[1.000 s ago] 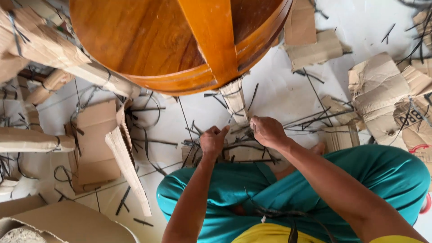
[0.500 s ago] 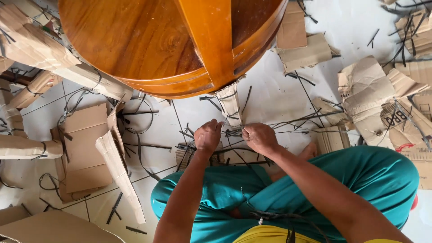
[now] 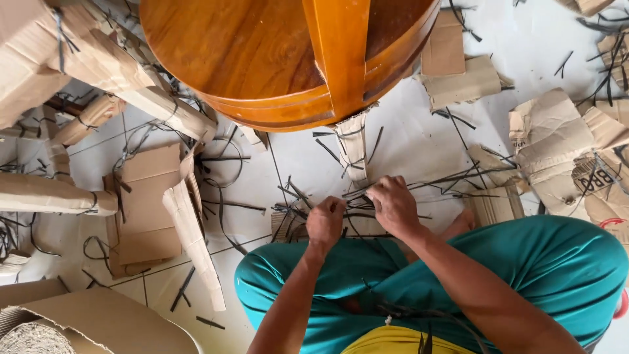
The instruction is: The person sits on the floor and wraps a wooden chair leg with strips of cardboard and black plastic ties. They repeatedly cut ties with scissors and secure the cardboard around the leg.
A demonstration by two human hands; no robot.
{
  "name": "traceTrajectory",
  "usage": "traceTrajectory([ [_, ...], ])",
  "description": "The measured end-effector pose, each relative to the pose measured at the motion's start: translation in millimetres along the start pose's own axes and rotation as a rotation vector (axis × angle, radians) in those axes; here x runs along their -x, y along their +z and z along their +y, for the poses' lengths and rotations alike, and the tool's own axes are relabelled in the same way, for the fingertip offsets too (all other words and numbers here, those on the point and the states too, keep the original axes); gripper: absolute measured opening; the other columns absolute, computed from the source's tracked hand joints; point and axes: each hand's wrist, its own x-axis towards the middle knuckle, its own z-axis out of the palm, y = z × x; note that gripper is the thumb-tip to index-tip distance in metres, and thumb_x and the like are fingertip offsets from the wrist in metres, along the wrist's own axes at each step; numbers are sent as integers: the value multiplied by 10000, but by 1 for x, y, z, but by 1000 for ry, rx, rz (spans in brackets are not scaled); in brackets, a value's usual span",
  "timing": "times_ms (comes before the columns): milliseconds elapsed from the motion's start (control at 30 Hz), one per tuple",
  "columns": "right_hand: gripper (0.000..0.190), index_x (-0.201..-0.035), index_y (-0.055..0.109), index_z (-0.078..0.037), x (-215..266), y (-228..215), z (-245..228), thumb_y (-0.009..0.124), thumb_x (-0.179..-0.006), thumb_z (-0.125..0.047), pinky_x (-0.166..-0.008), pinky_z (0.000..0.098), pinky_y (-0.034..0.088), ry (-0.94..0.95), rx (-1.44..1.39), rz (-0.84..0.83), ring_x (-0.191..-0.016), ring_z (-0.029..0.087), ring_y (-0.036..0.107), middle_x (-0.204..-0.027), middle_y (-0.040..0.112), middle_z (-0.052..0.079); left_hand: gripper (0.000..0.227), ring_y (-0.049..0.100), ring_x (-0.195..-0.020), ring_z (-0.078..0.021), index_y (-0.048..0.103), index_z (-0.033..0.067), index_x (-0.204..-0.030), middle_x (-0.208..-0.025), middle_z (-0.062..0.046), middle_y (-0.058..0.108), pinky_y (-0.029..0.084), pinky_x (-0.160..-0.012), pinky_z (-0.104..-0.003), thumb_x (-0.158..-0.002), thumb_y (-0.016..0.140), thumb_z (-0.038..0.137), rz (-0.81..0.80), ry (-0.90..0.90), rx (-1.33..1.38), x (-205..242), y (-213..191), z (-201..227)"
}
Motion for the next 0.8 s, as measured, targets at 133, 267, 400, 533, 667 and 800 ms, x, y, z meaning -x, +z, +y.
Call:
traceTrajectory([
  [133, 99, -878, 643, -149, 10, 13, 1, 688, -949, -98, -706, 343, 588, -99, 96, -8, -950, 236, 563, -907, 493, -1, 251, 624, -836, -157, 745, 158, -1099, -856, -64, 722, 503, -709, -424, -1081, 584, 350, -57, 16, 579, -2, 16, -3],
  [267, 99, -855, 651, -170, 8, 13, 0, 701, -923, -117, -658, 386, 610, -74, 86, -69, -964, 276, 604, -927, 533, 17, 249, 654, -869, -173, 757, 206, -1253, -906, -94, 738, 552, -785, -434, -1056, 630, 292, -98, 101, 592, -7, 27, 3],
  [400, 103, -1025, 683, -179, 3, -1, -7, 584, -1029, -151, -557, 387, 597, 10, -51, -186, -751, 283, 650, -868, 575, 44, 248, 676, -869, -197, 742, 192, -1288, -918, -107, 744, 516, -744, -466, -1088, 604, 240, -102, 188, 561, -3, 25, 17],
  [533, 114, -1064, 686, -144, -5, -3, -14, 587, -1020, -182, -484, 392, 574, 172, -260, -198, -686, 295, 702, -857, 645, 80, 211, 713, -980, -263, 776, 250, -1219, -912, -68, 762, 577, -835, -484, -1036, 685, 301, -21, 189, 454, -6, 26, 19],
  [667, 246, -1190, 725, -110, -12, -30, -34, 547, -1026, -157, -517, 321, 608, 590, -948, -190, -660, 223, 746, -919, 753, 183, 206, 634, -859, -126, 795, 230, -1135, -849, -47, 734, 539, -780, -396, -1081, 635, 347, -54, 132, 619, -17, 39, 6],
  [800, 368, -1353, 593, -43, -24, -56, -52, 531, -991, -68, -524, 263, 588, 538, -1272, -136, -689, 192, 713, -822, 697, 159, 166, 712, -907, -213, 793, 247, -1110, -885, -55, 744, 540, -742, -478, -1056, 661, 332, -62, 153, 459, -10, 42, 0],
])
